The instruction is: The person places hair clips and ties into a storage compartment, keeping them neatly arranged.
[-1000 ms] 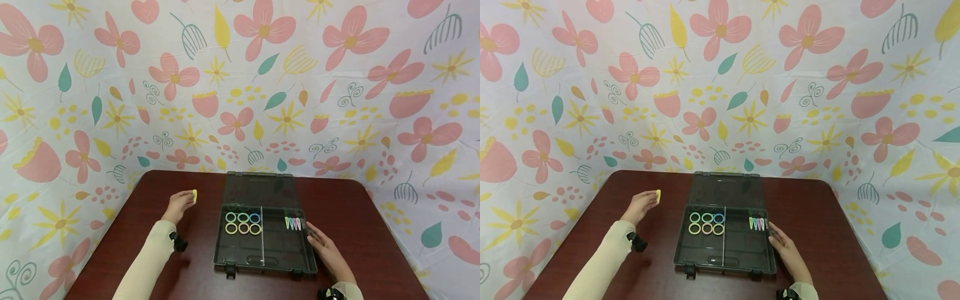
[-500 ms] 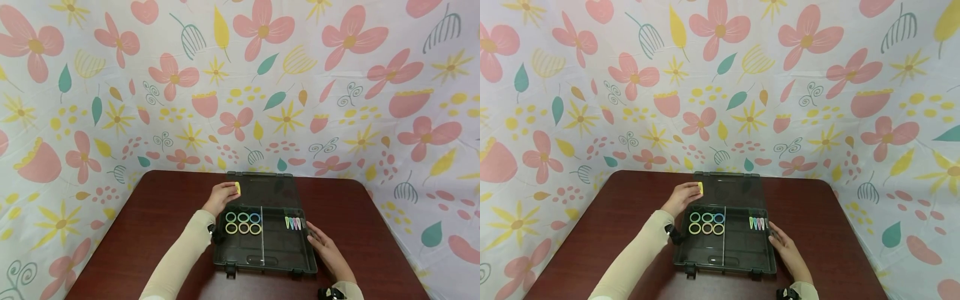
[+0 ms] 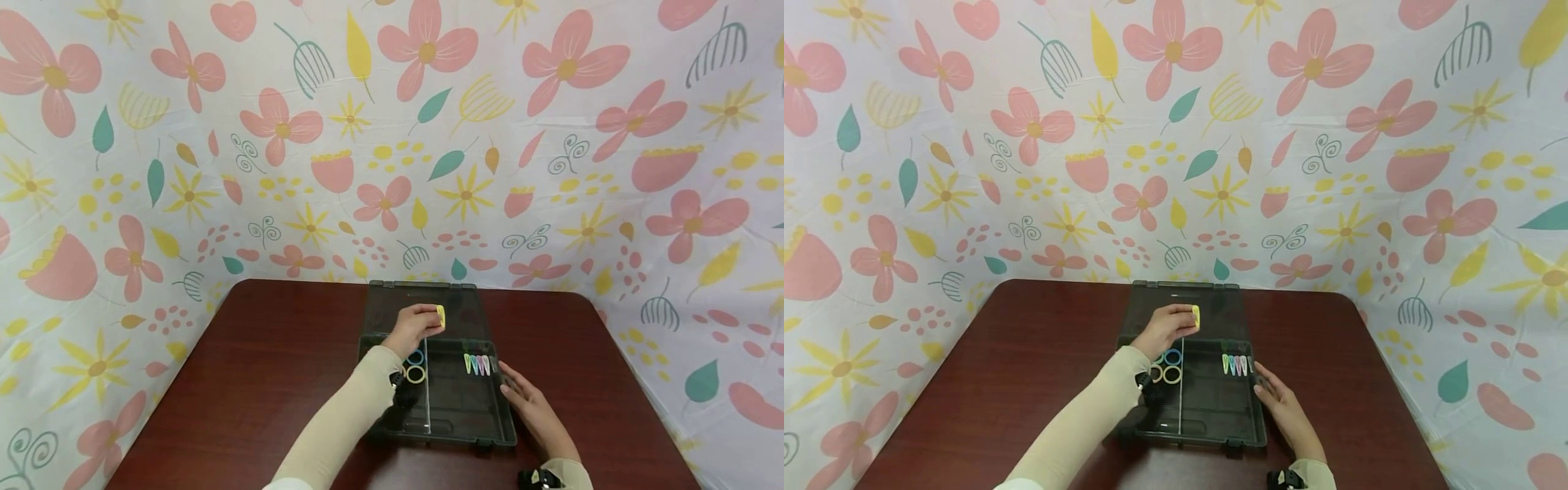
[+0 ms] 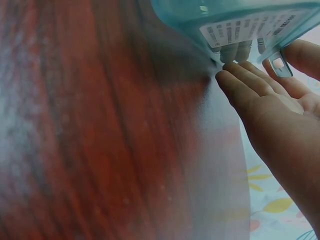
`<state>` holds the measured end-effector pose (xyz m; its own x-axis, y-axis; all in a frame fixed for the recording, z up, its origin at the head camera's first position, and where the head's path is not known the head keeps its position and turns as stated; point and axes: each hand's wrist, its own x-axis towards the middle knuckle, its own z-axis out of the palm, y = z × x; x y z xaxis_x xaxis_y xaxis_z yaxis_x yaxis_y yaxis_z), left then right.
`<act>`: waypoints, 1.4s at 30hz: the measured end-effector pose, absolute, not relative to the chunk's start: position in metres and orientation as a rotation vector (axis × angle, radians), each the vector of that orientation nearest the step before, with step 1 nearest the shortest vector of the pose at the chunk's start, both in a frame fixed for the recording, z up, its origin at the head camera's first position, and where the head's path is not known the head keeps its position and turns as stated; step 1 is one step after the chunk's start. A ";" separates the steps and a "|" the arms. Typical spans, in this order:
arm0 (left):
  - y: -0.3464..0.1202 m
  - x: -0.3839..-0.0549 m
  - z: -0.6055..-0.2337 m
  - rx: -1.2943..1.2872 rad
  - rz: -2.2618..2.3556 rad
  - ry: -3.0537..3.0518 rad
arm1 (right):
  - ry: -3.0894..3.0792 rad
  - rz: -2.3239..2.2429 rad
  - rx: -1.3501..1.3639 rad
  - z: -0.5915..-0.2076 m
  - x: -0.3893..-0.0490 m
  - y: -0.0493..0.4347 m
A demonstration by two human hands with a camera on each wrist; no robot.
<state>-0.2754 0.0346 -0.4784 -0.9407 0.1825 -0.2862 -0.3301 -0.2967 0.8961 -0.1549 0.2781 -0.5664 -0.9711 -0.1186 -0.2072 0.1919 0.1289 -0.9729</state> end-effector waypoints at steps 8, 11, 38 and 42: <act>0.075 -0.263 -0.494 -0.260 2.252 1.678 | 2.179 -1.917 0.086 -0.565 -0.155 0.277; 0.087 -0.258 -0.504 -0.305 2.245 1.735 | 2.173 -1.928 0.108 -0.567 -0.155 0.276; 0.111 -0.250 -0.546 -0.591 1.904 2.159 | 2.219 -1.900 0.018 -0.571 -0.156 0.281; 0.112 -0.248 -0.546 -0.624 1.836 2.247 | 2.226 -1.891 0.000 -0.569 -0.155 0.280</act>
